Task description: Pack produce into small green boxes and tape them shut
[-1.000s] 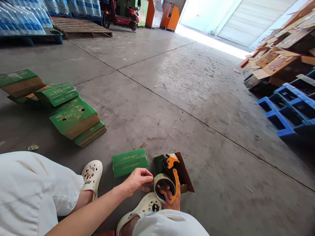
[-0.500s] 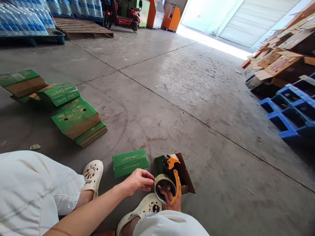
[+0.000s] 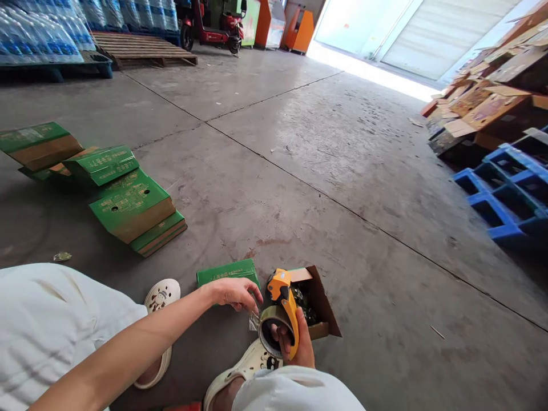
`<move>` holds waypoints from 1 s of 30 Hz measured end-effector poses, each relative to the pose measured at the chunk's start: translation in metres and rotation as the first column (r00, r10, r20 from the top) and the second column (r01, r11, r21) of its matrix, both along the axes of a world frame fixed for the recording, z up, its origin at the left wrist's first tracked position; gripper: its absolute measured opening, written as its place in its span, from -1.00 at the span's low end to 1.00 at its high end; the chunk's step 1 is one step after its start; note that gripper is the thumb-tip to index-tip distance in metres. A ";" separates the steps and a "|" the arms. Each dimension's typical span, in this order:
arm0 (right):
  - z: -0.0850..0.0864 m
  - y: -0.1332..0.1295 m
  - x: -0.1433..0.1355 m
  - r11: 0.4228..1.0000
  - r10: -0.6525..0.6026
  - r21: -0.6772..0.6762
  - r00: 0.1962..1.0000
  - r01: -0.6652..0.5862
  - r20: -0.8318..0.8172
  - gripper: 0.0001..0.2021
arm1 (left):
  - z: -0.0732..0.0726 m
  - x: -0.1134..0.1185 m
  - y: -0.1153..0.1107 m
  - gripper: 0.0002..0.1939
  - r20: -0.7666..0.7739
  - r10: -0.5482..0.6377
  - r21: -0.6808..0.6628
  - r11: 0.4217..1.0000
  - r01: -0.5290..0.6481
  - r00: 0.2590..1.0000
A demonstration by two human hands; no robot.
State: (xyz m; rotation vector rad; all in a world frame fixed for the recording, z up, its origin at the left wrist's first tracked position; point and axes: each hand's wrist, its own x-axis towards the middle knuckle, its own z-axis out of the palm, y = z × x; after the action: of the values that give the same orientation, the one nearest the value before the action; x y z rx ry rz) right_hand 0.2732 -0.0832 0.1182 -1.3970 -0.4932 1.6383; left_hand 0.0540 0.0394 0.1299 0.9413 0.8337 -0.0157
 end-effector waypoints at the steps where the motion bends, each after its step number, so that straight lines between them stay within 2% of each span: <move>1: 0.002 0.000 0.000 1.000 0.025 -0.008 1.000 -0.025 -0.003 -0.26 | 0.000 0.000 0.002 -0.60 -0.027 -0.027 0.004 1.000 0.027 0.999; 4: 0.007 0.000 0.001 0.992 0.120 -0.026 0.993 -0.120 0.002 -0.24 | -0.005 0.001 -0.002 -0.73 -0.119 -0.021 -0.018 1.000 0.019 0.993; 7: 0.009 0.000 0.005 0.978 0.204 -0.056 0.978 -0.202 0.036 -0.22 | -0.018 -0.004 -0.016 -0.64 -0.181 0.100 -0.052 0.993 -0.111 0.978; 9: 0.009 0.000 0.007 0.977 0.209 -0.054 0.976 -0.206 0.059 -0.22 | -0.028 -0.008 -0.029 -0.45 -0.118 0.134 -0.242 0.957 -0.160 0.984; 11: 0.010 0.001 0.008 0.980 0.196 -0.033 0.977 -0.194 0.079 -0.22 | -0.036 -0.009 -0.043 -0.24 0.012 0.157 -0.484 0.865 -0.132 0.988; 12: 0.010 0.002 0.009 0.980 0.197 -0.022 0.977 -0.196 0.082 -0.22 | -0.039 -0.009 -0.049 -0.19 0.060 0.186 -0.552 0.825 -0.123 0.981; 14: 0.010 0.002 0.009 0.976 0.217 -0.004 0.973 -0.217 0.077 -0.22 | -0.041 -0.006 -0.059 -0.23 0.087 0.263 -0.569 0.805 -0.168 0.961; 17: 0.008 0.001 0.009 0.972 0.232 0.025 0.970 -0.235 0.077 -0.22 | -0.039 0.001 -0.068 -0.36 0.036 0.371 -0.462 0.829 -0.314 0.928; 19: 0.006 0.000 0.008 0.973 0.222 0.042 0.971 -0.226 0.094 -0.22 | -0.039 0.007 -0.069 -0.37 -0.011 0.417 -0.380 0.839 -0.390 0.909; 22: 0.006 -0.001 0.007 0.976 0.199 0.058 0.970 -0.209 0.142 -0.25 | -0.042 0.008 -0.061 -0.39 -0.029 0.432 -0.203 0.881 -0.428 0.902; 25: 0.009 -0.002 0.004 0.970 0.232 0.014 0.946 -0.241 0.228 -0.31 | -0.044 -0.008 -0.033 -0.45 -0.040 0.386 0.032 0.922 -0.385 0.922; 27: 0.011 -0.002 0.003 0.951 0.303 -0.033 0.912 -0.306 0.276 -0.35 | -0.044 -0.024 -0.008 -0.51 -0.054 0.336 0.112 0.938 -0.328 0.940; 30: 0.014 0.002 0.001 0.909 0.412 -0.066 0.864 -0.412 0.290 -0.37 | -0.040 -0.043 0.026 -0.60 -0.065 0.161 0.221 0.965 -0.143 0.985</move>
State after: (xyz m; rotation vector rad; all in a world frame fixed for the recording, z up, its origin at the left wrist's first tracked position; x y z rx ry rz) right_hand 0.2747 -0.0810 0.1322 -1.6305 -1.0281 1.7607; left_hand 0.0110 0.0658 0.0903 1.0828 0.9973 0.1733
